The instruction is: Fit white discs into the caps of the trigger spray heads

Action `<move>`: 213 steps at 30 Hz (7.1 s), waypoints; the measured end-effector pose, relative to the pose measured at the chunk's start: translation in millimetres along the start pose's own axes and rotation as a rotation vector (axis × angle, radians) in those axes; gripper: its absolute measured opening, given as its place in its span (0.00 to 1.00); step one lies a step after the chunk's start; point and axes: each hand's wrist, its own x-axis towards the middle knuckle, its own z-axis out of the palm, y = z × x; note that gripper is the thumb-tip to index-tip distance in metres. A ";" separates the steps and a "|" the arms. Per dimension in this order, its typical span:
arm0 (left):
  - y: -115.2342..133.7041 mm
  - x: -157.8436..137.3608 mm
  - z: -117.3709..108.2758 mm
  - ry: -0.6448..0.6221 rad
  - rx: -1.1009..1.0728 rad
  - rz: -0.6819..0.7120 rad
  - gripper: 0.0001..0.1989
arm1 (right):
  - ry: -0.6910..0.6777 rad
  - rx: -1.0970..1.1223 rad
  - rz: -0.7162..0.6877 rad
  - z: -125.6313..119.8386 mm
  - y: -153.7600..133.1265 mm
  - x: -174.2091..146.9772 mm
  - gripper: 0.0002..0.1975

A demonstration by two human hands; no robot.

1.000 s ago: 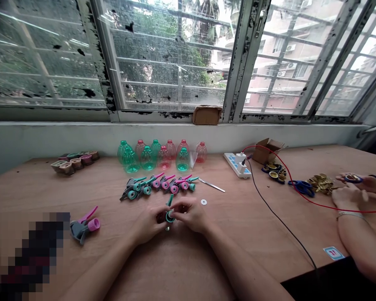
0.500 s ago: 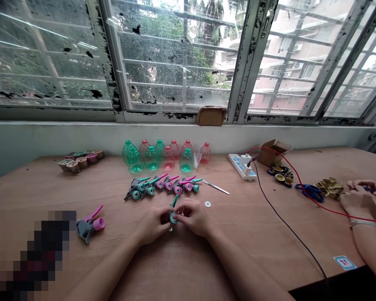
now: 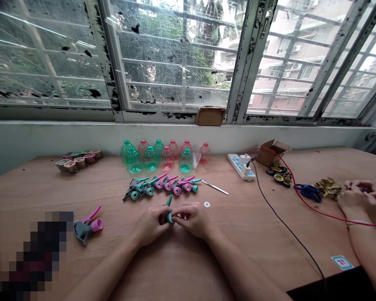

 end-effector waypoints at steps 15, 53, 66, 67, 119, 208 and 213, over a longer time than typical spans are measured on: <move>1.4 0.1 -1.0 -0.004 0.012 -0.015 0.10 | -0.057 0.001 0.003 0.5 -2.5 -0.1 0.08; -0.8 0.7 0.0 -0.023 0.041 -0.046 0.11 | -0.065 -0.059 0.028 2.7 1.3 -2.4 0.07; -1.4 0.0 -0.1 -0.019 0.020 -0.016 0.12 | -0.035 -0.111 0.040 0.1 0.1 -2.4 0.05; -0.8 -0.1 -0.3 -0.021 0.018 -0.014 0.12 | -0.038 -0.122 0.040 -0.2 0.1 -2.9 0.05; -66.2 17.2 -41.5 0.537 0.416 -0.153 0.16 | -0.167 -0.339 0.548 -67.5 57.9 -4.5 0.08; -7.8 -7.2 -13.3 -0.012 -0.065 0.163 0.15 | -0.172 -0.275 0.344 -29.0 30.9 1.3 0.08; -10.0 -6.0 -14.0 -0.011 -0.067 0.141 0.16 | -0.128 -0.177 0.458 -31.6 36.1 0.8 0.04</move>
